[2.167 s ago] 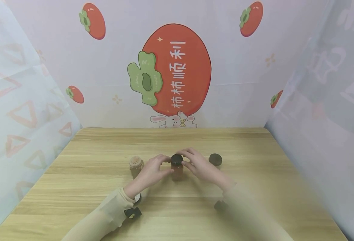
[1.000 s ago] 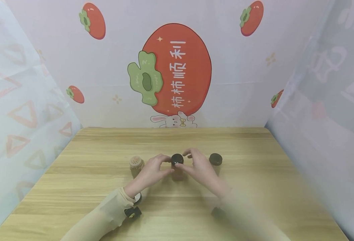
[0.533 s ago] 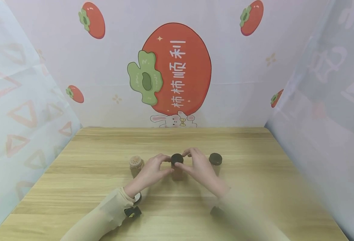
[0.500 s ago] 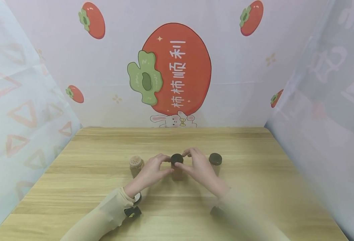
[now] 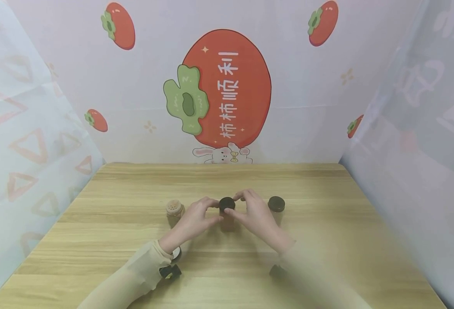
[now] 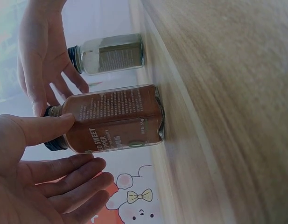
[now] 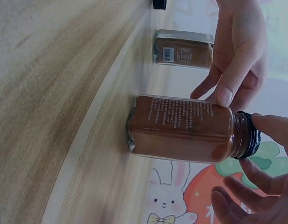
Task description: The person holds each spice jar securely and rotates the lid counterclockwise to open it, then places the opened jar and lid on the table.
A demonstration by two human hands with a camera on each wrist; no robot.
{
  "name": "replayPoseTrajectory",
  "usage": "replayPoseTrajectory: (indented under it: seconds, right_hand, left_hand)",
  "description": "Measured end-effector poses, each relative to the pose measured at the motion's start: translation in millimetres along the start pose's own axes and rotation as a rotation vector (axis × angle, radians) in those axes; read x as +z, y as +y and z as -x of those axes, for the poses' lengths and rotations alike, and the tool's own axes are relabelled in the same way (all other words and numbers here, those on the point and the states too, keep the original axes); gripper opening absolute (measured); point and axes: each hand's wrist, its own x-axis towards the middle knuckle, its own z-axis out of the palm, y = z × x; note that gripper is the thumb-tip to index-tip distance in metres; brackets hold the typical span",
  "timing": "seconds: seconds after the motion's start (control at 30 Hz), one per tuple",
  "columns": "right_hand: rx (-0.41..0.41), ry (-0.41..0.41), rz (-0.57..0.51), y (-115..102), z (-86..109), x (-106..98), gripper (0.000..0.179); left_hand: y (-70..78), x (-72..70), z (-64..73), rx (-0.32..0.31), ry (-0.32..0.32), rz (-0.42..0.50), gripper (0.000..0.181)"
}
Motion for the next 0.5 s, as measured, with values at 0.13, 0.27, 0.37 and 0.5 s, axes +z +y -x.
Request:
replayPoseTrajectory:
  seconds: [0.13, 0.27, 0.37, 0.5]
  right_hand:
    - [-0.002, 0.001, 0.005, 0.4, -0.1, 0.4, 0.041]
    - [-0.006, 0.001, 0.014, 1.6, -0.9, 2.0, 0.042]
    - [-0.013, 0.006, 0.026, 3.0, -1.5, 3.9, 0.044]
    - [-0.025, 0.019, 0.036, 4.5, -2.2, 6.4, 0.045]
  left_hand:
    - [-1.0, -0.2, -0.5, 0.002, 0.002, -0.002, 0.039]
    - [-2.0, -0.1, -0.9, 0.009, 0.008, -0.007, 0.039]
    - [-2.4, 0.0, -1.1, 0.014, 0.012, -0.008, 0.039]
    - [-2.9, 0.0, -1.2, 0.012, 0.011, -0.005, 0.038]
